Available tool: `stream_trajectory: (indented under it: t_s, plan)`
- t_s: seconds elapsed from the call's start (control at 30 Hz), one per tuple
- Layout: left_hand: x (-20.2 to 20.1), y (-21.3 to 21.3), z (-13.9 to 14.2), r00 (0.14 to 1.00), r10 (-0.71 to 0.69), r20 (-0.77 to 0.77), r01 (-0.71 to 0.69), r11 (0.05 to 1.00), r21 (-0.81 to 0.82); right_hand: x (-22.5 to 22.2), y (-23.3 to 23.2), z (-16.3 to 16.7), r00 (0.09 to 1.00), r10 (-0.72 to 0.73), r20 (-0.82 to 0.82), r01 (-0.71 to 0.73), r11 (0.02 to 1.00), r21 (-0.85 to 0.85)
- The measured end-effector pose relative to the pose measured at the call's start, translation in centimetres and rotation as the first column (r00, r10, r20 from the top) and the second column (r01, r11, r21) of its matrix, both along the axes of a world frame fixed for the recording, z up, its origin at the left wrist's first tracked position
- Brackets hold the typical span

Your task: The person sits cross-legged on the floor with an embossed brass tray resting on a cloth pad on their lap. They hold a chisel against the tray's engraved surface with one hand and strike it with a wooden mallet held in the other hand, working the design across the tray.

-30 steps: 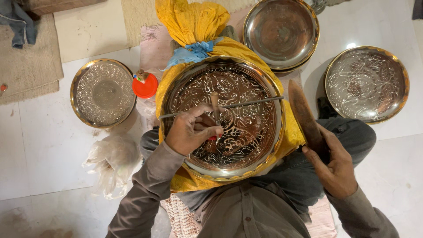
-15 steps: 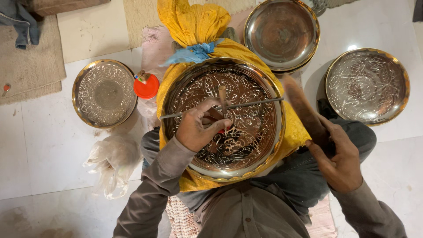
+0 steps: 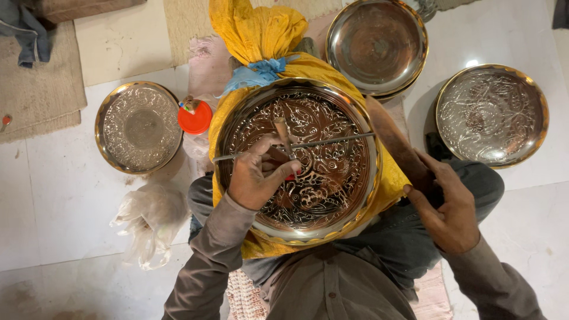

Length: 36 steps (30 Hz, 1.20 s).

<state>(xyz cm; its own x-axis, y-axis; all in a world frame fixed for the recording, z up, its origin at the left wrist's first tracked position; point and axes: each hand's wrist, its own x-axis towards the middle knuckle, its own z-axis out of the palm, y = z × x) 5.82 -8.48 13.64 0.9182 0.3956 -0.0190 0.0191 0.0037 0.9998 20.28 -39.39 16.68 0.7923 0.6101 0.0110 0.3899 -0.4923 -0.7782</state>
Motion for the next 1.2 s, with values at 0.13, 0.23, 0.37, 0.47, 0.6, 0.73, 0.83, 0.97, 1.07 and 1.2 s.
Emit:
stream_trajectory:
  t_s: [0.13,0.23,0.37,0.47,0.6,0.73,0.83,0.97,1.07,1.2]
  plan:
    - [0.3,0.7,0.6,0.998,0.039,0.055,-0.037,0.998,-0.044,-0.4,-0.7,-0.9,0.985,-0.008,-0.173,0.054,0.963,0.264]
    - [0.0,1.8,1.3,0.993,0.100,0.057,-0.099,0.995,-0.026,-0.5,-1.3,-1.6,0.976,-0.075,-0.204,0.137,0.940,0.313]
    - [-0.9,2.7,1.6,0.982,0.183,0.050,-0.180,0.982,-0.063,-0.6,-1.7,-2.5,0.933,-0.142,-0.331,0.260,0.902,0.344]
    - [-0.8,2.5,1.1,0.995,0.096,-0.028,-0.096,0.995,0.019,-0.7,-1.6,-2.7,0.917,-0.137,-0.374,0.271,0.903,0.334]
    - [1.5,0.6,-0.4,0.977,-0.134,0.165,0.133,0.991,0.015,-0.9,-1.4,-2.5,0.923,-0.107,-0.370,0.239,0.913,0.332]
    - [4.7,-0.7,-1.0,0.941,-0.317,-0.122,0.335,0.923,0.187,-1.1,-1.3,-2.0,0.974,-0.048,-0.221,0.103,0.965,0.241]
    - [6.7,-0.7,-0.9,0.909,-0.348,-0.227,0.403,0.874,0.273,-1.3,-1.2,-1.7,0.976,-0.051,-0.211,0.097,0.973,0.211]
    - [7.0,-0.8,-0.6,0.918,-0.359,-0.167,0.393,0.878,0.272,-1.2,-1.2,-1.3,0.987,-0.058,-0.151,0.084,0.981,0.173]
    - [6.8,-1.0,-0.1,0.916,-0.353,-0.192,0.397,0.867,0.300,-0.9,-1.1,-1.2,0.992,-0.080,-0.099,0.090,0.990,0.106]
    - [6.1,-0.7,0.8,0.959,-0.272,-0.083,0.284,0.921,0.266,-0.8,-1.0,-1.3,0.985,-0.054,-0.166,0.082,0.983,0.167]
